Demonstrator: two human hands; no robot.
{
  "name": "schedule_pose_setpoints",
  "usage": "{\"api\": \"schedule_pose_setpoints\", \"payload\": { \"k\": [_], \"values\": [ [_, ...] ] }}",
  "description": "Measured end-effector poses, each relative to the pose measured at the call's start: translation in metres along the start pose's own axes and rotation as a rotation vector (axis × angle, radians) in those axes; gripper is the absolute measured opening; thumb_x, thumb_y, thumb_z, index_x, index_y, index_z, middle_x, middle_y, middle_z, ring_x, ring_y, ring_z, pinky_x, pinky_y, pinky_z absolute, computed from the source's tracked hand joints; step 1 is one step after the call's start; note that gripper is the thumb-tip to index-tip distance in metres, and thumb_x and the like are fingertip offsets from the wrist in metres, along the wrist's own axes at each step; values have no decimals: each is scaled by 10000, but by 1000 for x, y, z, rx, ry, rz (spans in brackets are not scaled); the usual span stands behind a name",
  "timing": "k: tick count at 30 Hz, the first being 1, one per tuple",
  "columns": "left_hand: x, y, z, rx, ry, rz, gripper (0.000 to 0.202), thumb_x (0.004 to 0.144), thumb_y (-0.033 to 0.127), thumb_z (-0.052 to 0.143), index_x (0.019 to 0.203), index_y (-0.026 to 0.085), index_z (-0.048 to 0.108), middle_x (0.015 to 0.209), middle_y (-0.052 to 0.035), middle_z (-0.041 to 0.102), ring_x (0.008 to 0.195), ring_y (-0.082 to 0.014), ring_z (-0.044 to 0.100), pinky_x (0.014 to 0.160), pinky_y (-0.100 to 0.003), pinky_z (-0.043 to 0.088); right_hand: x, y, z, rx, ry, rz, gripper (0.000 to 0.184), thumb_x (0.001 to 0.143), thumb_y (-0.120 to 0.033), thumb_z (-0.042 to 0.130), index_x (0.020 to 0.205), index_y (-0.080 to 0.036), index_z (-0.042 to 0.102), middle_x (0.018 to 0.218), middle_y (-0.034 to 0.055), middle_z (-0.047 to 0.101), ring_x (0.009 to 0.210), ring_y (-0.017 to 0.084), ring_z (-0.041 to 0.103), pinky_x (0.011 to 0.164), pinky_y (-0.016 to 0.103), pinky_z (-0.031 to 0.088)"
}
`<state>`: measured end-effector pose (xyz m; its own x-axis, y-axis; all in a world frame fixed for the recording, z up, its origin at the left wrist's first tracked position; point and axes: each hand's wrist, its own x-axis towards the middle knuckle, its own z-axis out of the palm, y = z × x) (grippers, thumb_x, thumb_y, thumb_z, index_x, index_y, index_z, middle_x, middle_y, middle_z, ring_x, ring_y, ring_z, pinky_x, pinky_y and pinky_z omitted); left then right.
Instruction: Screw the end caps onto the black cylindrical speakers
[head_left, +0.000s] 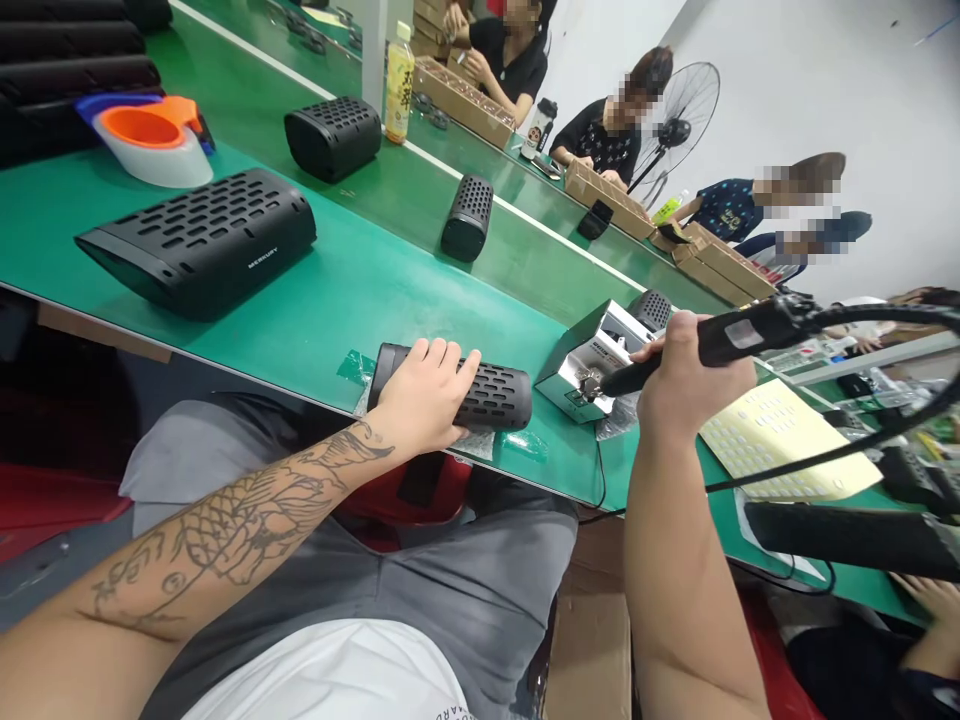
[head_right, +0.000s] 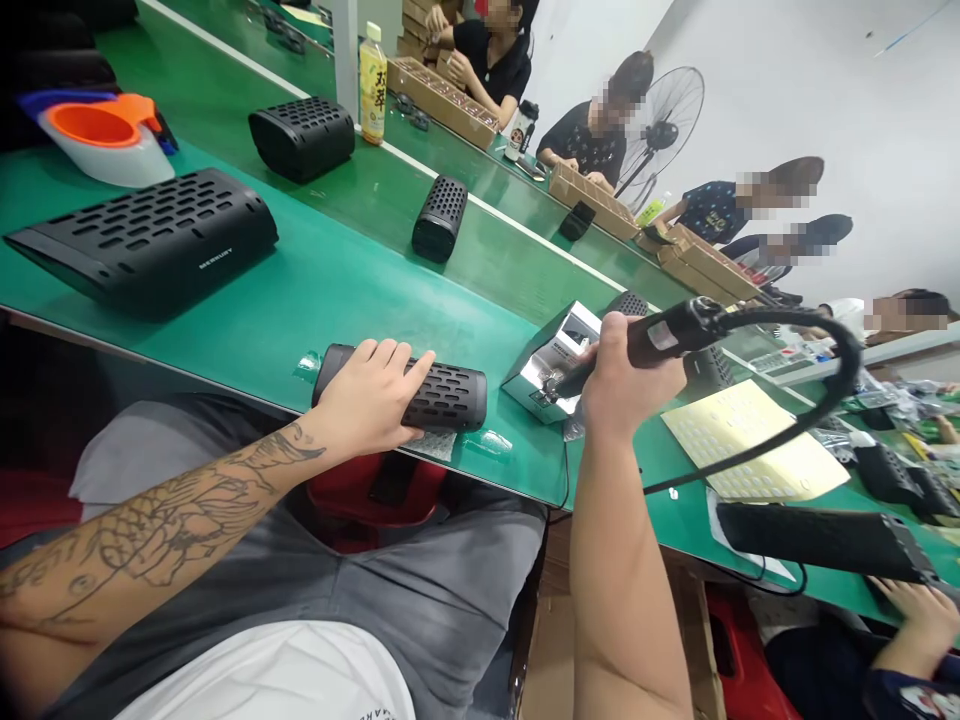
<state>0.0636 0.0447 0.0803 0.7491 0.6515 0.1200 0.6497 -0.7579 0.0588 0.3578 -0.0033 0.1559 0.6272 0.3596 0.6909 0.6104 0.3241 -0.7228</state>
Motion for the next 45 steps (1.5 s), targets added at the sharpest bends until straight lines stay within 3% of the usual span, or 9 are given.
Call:
{"api": "schedule_pose_setpoints", "payload": {
  "k": [4,9,14,19,23,30,45],
  "values": [
    [2,2,-8,-29,-38,-51,1013,1122,699,783,1874,57,560,1565,-325,755,1440,-512,692,1224,-582,446,8,38,-4,-17,84,23,444,907,-632,947,860,-290,668,590,-78,634,484,200,660,529,369,606],
    [12,-31,-19,-135,-45,-157,807,1275,640,425,1897,138,538,1563,-257,820,1428,-432,780,1217,-529,498,-1,41,-10,-34,36,44,477,906,-672,943,881,-292,656,581,-76,654,475,218,687,541,397,649],
    [21,-62,-22,-252,-163,-346,780,1260,658,390,1877,218,575,1737,-174,776,1545,-390,768,1211,-458,576,-14,-4,-9,57,-52,115,402,893,-566,983,882,-274,707,625,-69,652,500,191,677,532,367,645],
    [19,-57,-21,-366,-168,-407,727,1211,664,480,1786,270,685,1543,-119,897,1425,-395,840,1075,-446,644,-48,-76,12,372,-268,154,270,957,-415,975,894,-260,762,650,-57,650,491,172,651,531,360,659],
    [18,-56,-18,-372,-146,-415,732,1199,668,501,1771,260,704,1504,-127,913,1417,-415,845,1074,-466,650,-78,-104,40,560,-444,173,312,1002,-470,988,929,-274,757,645,-81,648,481,155,655,518,327,649],
    [19,-55,-18,-380,-136,-420,717,1204,681,522,1743,262,741,1500,-141,912,1415,-421,856,1109,-478,654,-98,-97,71,477,-481,210,513,907,-632,1066,897,-287,685,633,-88,660,478,146,642,523,324,648],
    [23,-57,-23,-441,-180,-437,736,1179,697,548,1768,295,727,1639,-119,855,1546,-426,794,1266,-486,628,-104,-79,72,501,-610,177,474,968,-583,1039,958,-284,671,647,-101,664,471,123,608,552,306,673]
  ]
}}
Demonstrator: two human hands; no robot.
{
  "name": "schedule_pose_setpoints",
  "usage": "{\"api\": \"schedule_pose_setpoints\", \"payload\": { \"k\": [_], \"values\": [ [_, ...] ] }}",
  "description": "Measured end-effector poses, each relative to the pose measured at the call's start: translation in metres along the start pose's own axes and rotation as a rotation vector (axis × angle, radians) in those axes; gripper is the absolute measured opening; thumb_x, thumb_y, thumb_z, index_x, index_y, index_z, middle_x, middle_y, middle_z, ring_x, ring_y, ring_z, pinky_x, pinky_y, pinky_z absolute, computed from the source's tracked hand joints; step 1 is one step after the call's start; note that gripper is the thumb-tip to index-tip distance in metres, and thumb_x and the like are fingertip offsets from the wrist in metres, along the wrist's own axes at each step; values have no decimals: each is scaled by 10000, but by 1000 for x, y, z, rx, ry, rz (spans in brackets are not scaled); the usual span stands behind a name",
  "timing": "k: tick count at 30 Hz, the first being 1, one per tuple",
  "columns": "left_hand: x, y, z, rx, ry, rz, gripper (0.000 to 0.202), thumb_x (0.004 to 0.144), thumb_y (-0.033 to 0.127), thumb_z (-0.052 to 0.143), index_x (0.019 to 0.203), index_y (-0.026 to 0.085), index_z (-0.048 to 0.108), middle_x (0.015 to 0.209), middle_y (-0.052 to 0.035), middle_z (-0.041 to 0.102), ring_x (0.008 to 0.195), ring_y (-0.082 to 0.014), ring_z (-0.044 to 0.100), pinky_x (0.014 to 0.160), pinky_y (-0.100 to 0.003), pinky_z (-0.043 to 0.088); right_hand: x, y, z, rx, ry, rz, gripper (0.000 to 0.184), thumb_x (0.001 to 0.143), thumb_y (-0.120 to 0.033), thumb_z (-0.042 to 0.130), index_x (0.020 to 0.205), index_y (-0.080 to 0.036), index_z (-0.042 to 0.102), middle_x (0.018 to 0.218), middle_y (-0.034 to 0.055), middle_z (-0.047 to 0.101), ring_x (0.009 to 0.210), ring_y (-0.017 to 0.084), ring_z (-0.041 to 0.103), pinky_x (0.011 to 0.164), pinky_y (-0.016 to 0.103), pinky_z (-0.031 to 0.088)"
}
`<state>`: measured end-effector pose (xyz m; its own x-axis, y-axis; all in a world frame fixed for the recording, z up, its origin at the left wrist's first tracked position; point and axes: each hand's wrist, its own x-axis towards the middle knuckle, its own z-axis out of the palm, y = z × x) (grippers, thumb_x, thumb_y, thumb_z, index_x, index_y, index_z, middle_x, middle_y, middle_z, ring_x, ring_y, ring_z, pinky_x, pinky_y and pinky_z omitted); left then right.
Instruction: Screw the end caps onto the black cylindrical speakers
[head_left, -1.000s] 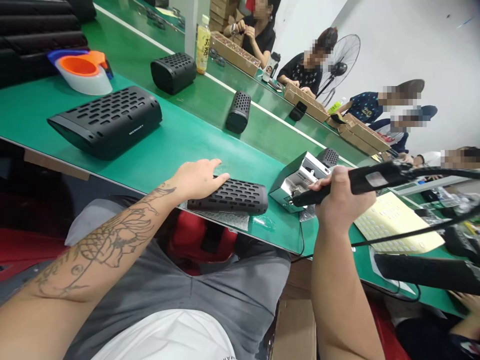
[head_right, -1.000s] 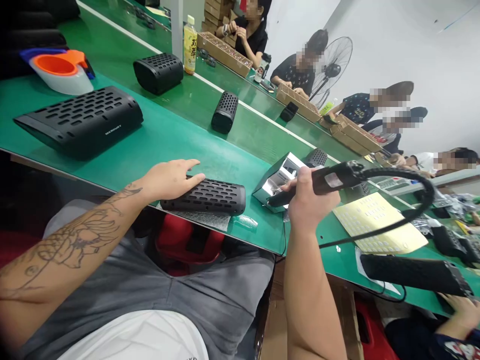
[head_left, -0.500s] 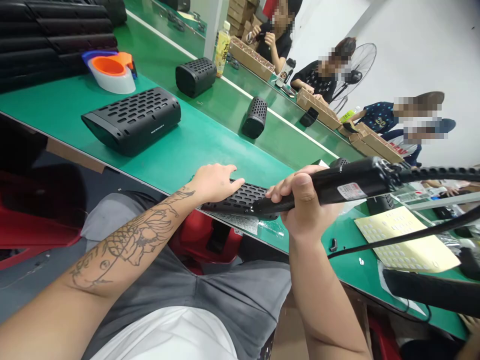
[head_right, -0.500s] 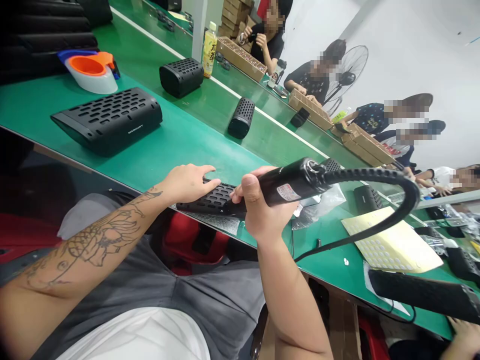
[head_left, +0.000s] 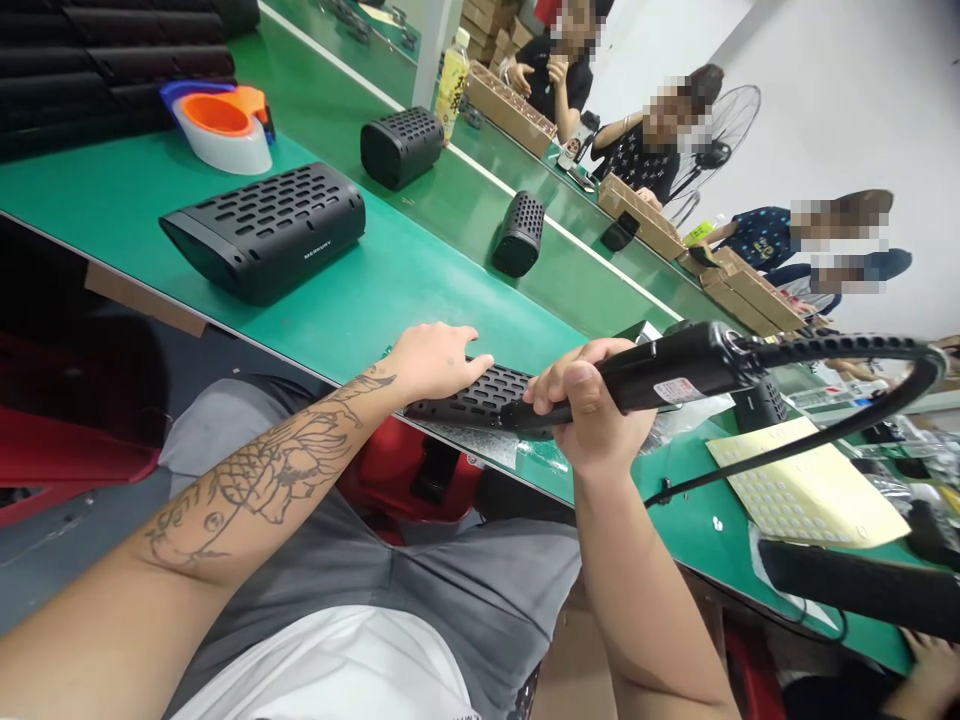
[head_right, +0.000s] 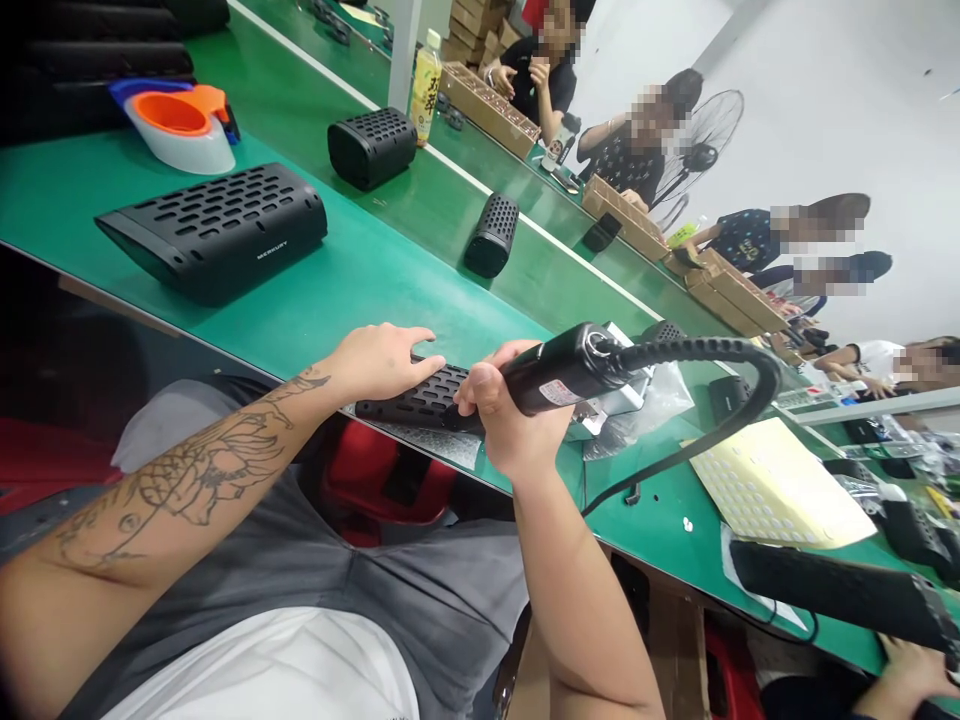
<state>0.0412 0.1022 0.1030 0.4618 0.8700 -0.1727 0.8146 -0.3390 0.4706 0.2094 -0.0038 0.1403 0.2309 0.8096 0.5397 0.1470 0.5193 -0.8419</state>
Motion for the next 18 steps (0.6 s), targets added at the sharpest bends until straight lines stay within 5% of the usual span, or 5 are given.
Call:
{"api": "schedule_pose_setpoints", "payload": {
  "k": [12,15,18],
  "values": [
    [2,-5,4,-33,13,-6,704,1173,680,588,1743,304,762,1593,-117,880,1511,-430,818,1237,-481,650,-2,-7,-1,73,-13,24,407,970,-481,1046,918,-257,710,642,-96,670,485,131,644,565,317,673],
    [3,-5,6,-34,14,-9,689,1176,673,585,1738,320,771,1588,-109,883,1510,-426,819,1247,-479,647,11,-20,-22,30,147,-46,420,984,-521,1007,902,-262,686,631,-97,628,469,148,632,527,328,640],
    [3,-3,5,-24,13,-22,686,1178,667,576,1731,314,776,1567,-110,893,1503,-425,822,1241,-480,650,34,-21,-67,-262,475,-176,319,1031,-474,928,912,-258,727,657,-61,637,500,182,659,527,351,608]
  ]
}}
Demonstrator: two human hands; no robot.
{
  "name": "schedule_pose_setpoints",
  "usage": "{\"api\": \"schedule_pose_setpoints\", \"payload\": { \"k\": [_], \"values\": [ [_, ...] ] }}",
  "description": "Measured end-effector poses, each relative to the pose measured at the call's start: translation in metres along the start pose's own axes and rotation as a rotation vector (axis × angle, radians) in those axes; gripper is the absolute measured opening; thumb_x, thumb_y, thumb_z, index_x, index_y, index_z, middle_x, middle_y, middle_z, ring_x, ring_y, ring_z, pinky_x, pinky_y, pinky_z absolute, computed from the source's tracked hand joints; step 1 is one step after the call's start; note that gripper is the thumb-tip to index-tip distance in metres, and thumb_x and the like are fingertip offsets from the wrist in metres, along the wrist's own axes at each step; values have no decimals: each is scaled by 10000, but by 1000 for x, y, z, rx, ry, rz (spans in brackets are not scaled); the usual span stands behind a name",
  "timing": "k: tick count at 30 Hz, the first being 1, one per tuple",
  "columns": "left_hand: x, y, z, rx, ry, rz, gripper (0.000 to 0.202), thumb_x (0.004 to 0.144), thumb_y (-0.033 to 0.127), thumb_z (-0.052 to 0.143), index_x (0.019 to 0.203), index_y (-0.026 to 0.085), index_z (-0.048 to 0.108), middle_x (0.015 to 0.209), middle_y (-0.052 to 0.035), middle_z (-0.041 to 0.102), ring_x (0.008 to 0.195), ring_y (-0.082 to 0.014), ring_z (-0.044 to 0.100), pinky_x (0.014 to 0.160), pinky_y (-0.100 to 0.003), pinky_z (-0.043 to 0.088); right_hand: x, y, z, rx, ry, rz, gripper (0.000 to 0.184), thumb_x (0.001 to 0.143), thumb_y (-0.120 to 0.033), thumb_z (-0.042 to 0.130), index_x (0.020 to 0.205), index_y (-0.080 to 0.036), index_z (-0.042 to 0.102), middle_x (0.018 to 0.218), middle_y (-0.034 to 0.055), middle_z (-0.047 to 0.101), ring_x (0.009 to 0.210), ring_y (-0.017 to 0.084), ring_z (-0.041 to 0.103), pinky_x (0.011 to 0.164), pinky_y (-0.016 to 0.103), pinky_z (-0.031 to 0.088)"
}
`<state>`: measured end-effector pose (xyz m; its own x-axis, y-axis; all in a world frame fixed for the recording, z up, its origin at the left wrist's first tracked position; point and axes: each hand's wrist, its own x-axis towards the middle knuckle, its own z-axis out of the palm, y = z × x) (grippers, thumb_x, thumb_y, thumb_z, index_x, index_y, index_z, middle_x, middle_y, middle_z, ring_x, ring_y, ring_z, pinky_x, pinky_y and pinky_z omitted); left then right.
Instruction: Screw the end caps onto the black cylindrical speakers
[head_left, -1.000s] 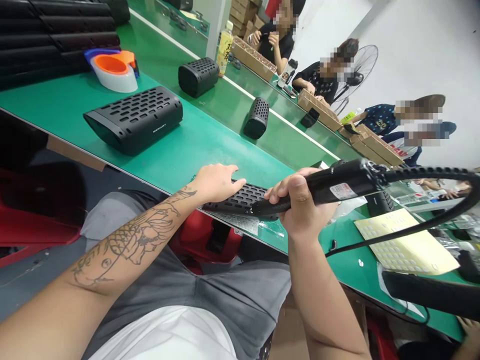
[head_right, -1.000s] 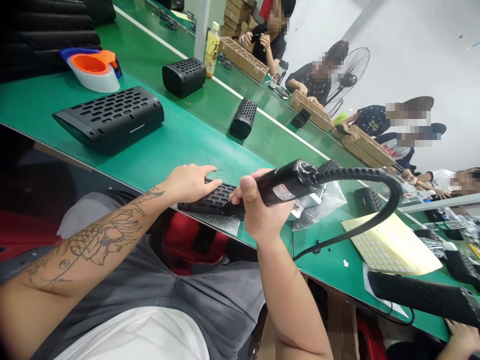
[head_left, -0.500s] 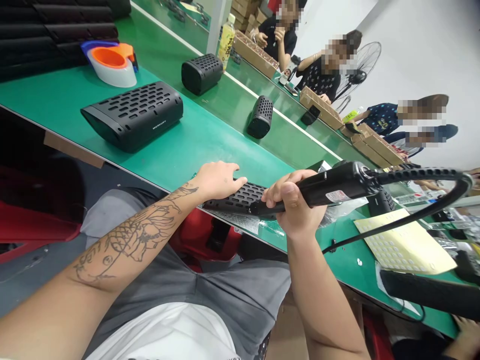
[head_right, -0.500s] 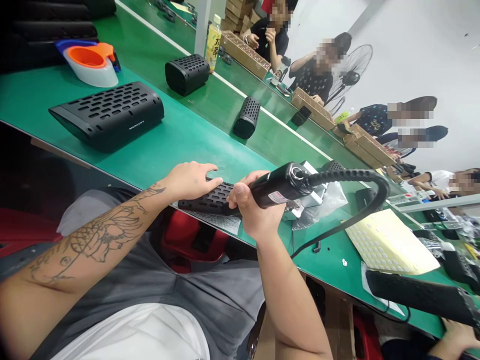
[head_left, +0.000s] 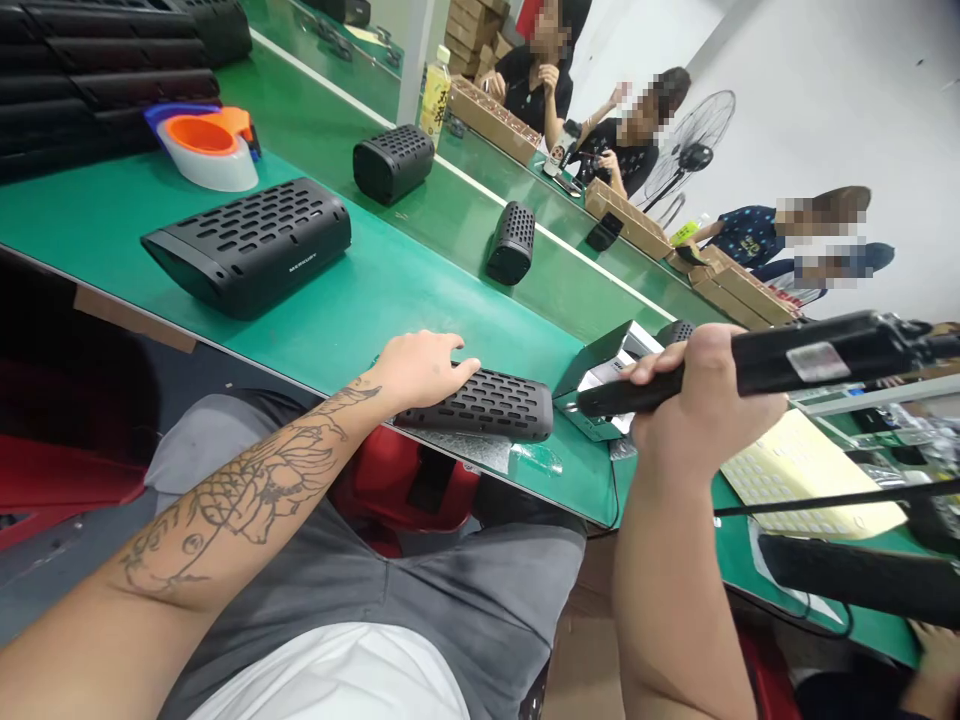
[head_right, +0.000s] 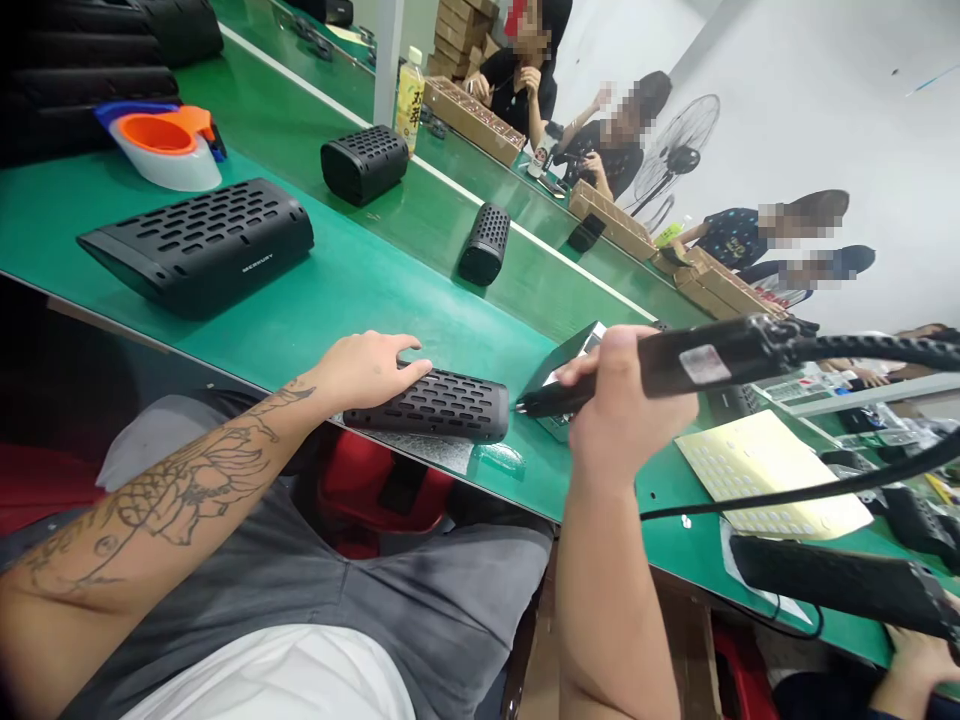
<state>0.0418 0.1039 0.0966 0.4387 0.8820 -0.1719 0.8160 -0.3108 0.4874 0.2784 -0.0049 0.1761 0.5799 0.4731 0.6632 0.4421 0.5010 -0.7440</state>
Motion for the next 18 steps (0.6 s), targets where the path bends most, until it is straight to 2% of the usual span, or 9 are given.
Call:
{"api": "schedule_pose_setpoints", "payload": {
  "k": [2,4,7,9,13,15,18],
  "values": [
    [-1,2,0,7,-2,-11,689,1181,660,563,1728,299,775,1552,-117,898,1503,-427,821,1230,-482,654,25,22,-21,-271,122,-68,265,1015,-448,920,933,-255,759,686,-28,689,551,206,705,560,357,593],
    [-2,3,1,7,-7,-13,699,1188,652,539,1738,282,761,1554,-120,897,1511,-429,815,1230,-492,653,40,47,-39,-416,199,-99,280,997,-464,906,918,-259,730,690,-24,697,568,219,732,570,358,586],
    [-2,4,3,-3,-13,-6,711,1195,647,517,1759,272,735,1575,-114,888,1528,-425,804,1237,-500,648,44,76,-55,-432,224,-54,359,968,-534,899,896,-283,653,672,-57,659,539,218,713,564,371,609],
    [-2,4,3,-4,-13,-6,706,1194,649,518,1753,278,737,1576,-109,888,1528,-422,804,1238,-498,645,39,84,-60,-391,223,-16,374,960,-555,883,900,-291,625,650,-71,640,522,219,702,554,376,617],
    [-4,6,2,-4,-9,-18,692,1189,651,528,1728,282,758,1565,-110,893,1505,-424,816,1231,-500,647,28,76,-61,-356,227,-3,368,950,-581,870,926,-288,649,620,-78,652,515,219,704,564,376,633],
    [-4,6,2,-5,-11,-24,690,1186,653,531,1725,287,760,1567,-105,893,1504,-418,816,1232,-490,646,24,60,-57,-322,209,20,370,936,-572,892,916,-282,664,611,-79,653,497,210,686,555,377,635],
    [-4,6,3,-5,-14,-22,691,1185,664,526,1723,300,761,1560,-98,896,1505,-408,815,1253,-487,637,12,24,-42,-172,177,48,284,934,-451,912,911,-256,706,617,-79,653,487,188,660,523,354,613]
  ]
}}
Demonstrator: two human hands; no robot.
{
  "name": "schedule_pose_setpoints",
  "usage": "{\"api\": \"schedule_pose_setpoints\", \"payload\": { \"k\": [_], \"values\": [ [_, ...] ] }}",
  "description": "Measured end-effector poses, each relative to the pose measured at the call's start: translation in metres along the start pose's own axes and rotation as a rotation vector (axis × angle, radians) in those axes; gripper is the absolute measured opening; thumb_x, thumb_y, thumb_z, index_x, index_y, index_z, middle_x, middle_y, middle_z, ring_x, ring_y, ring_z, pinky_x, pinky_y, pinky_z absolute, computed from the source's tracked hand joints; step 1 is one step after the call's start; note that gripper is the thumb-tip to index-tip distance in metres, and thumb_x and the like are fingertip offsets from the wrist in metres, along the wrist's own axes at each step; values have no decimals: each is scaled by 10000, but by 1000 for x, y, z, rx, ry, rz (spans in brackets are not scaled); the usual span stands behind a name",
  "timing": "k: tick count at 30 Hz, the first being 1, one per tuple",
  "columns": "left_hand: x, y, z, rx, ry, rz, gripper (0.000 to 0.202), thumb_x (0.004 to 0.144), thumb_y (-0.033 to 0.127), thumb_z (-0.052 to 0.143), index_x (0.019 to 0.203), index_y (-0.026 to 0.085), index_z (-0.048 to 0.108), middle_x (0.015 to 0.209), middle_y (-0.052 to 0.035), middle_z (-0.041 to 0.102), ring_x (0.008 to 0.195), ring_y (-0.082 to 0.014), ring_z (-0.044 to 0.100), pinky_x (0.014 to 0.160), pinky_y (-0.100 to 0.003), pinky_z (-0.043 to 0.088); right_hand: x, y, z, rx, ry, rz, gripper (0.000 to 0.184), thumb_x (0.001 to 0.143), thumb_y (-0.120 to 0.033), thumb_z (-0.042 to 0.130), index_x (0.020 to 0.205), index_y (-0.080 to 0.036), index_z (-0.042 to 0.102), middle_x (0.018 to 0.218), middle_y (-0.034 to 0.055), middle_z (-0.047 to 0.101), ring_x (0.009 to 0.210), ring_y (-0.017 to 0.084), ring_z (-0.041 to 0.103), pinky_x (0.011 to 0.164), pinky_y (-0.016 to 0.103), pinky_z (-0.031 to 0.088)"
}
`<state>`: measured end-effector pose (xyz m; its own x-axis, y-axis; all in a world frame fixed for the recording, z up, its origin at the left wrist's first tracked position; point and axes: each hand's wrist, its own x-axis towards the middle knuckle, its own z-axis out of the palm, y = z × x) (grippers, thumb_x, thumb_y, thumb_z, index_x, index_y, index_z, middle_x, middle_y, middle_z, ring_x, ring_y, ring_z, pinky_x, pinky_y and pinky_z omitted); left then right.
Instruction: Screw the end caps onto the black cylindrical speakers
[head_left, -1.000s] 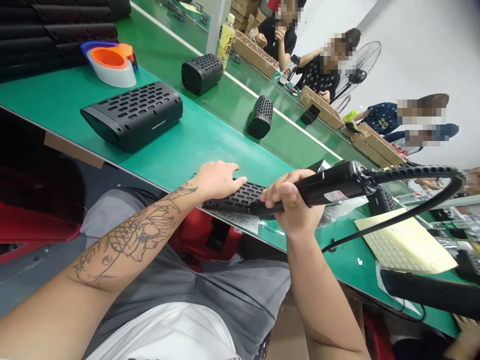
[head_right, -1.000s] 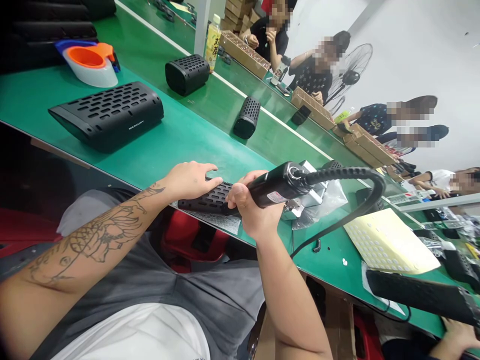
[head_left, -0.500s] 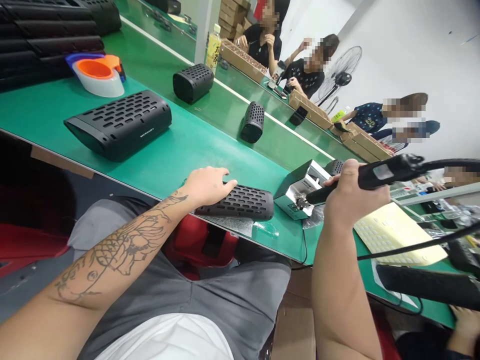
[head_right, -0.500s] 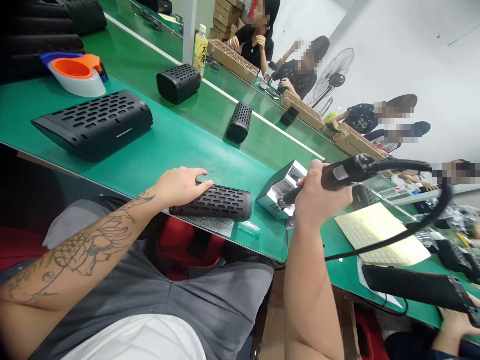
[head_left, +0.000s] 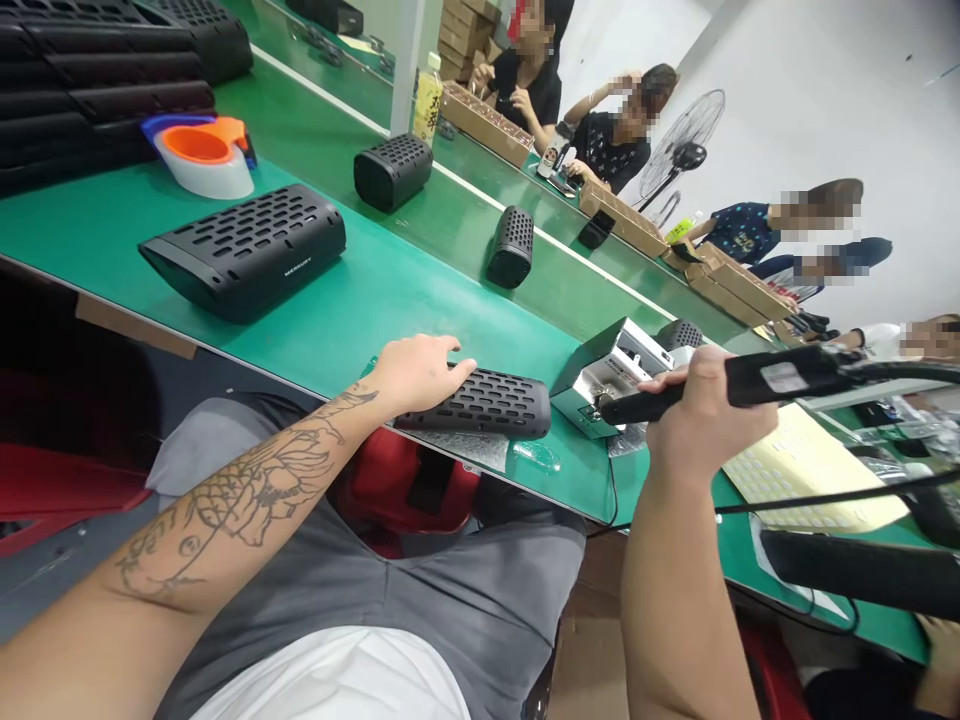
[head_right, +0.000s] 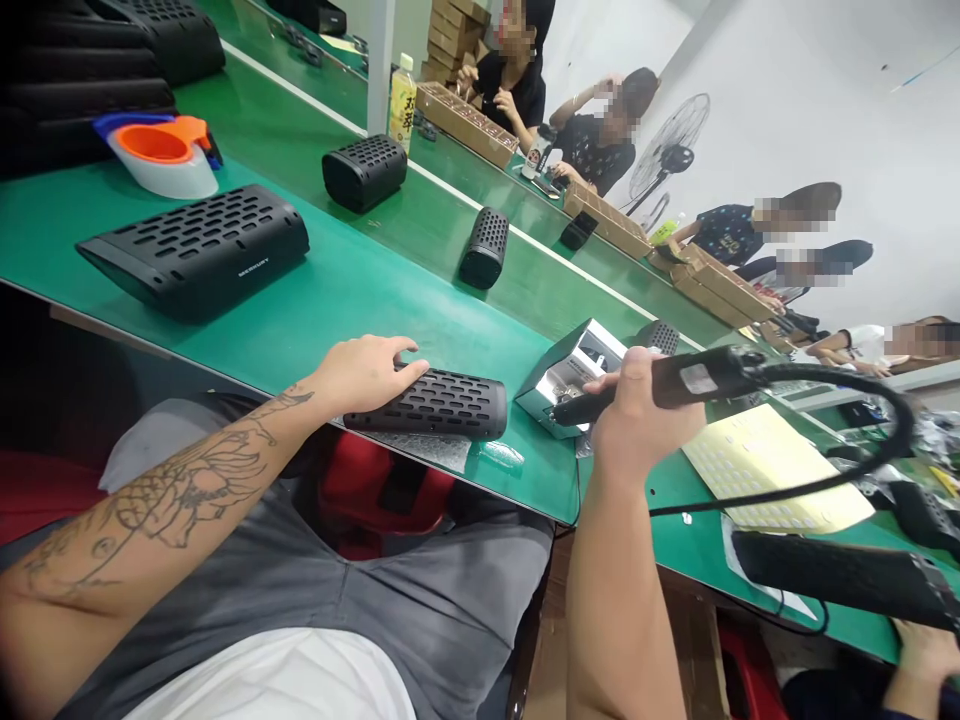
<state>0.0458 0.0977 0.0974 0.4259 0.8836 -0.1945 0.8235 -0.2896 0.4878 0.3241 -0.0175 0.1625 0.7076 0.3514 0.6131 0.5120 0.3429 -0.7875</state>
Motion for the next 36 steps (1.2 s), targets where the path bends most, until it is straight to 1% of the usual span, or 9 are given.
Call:
{"api": "schedule_pose_setpoints", "payload": {
  "k": [4,8,11,13,17,22,27,32,36],
  "values": [
    [2,-3,3,0,15,19,691,1184,683,514,1704,313,778,1559,-104,896,1506,-401,815,1261,-488,635,-39,-56,22,315,-208,39,334,975,-435,938,864,-257,679,631,-88,622,474,158,627,496,333,606],
    [-1,-2,0,-17,30,28,663,1168,680,539,1618,296,838,1561,-121,893,1484,-411,825,1206,-486,660,-84,-84,56,544,-449,96,373,953,-518,1035,968,-292,739,634,-98,658,451,149,614,485,329,617],
    [-4,1,-5,-36,22,37,574,1154,637,572,1473,293,902,1489,-121,919,1432,-414,847,1160,-485,675,-108,-85,82,561,-551,98,408,966,-578,1033,998,-314,723,643,-102,663,453,146,601,496,333,627],
    [-5,1,-8,-50,-4,55,511,1148,620,582,1316,293,938,1347,-123,950,1354,-417,875,1107,-481,685,-116,-84,95,534,-597,100,436,979,-628,1014,999,-317,709,652,-101,661,475,148,620,535,342,656],
    [-2,-1,-9,-81,-46,87,467,1134,623,604,1093,288,927,1128,-129,952,1209,-428,906,984,-472,683,-122,-81,109,505,-630,95,462,974,-660,1010,998,-315,703,665,-94,678,510,166,675,586,362,692],
    [1,-3,-9,-90,-77,108,349,1082,529,673,1144,273,902,1150,-132,950,1205,-422,907,945,-453,665,-125,-76,116,508,-659,120,469,949,-624,1044,975,-301,704,654,-97,685,487,155,667,553,340,663],
    [0,-4,-12,-114,-90,112,230,1030,416,731,1131,285,890,1076,-106,946,1191,-402,907,973,-452,657,-127,-71,118,465,-654,140,547,915,-684,1050,963,-306,657,632,-105,664,471,156,657,528,328,645],
    [-6,-3,-18,-109,-93,126,190,1002,240,726,1100,271,886,996,-100,936,1173,-366,906,984,-432,636,-125,-67,121,488,-761,164,557,908,-668,1061,960,-302,643,635,-103,652,484,160,666,530,329,644],
    [-5,-3,-18,-104,-91,136,179,996,238,751,1117,258,881,1042,-114,937,1194,-362,904,966,-417,626,-123,-65,121,478,-817,179,589,895,-698,1055,924,-302,620,620,-99,645,474,157,636,518,330,622]
  ]
}}
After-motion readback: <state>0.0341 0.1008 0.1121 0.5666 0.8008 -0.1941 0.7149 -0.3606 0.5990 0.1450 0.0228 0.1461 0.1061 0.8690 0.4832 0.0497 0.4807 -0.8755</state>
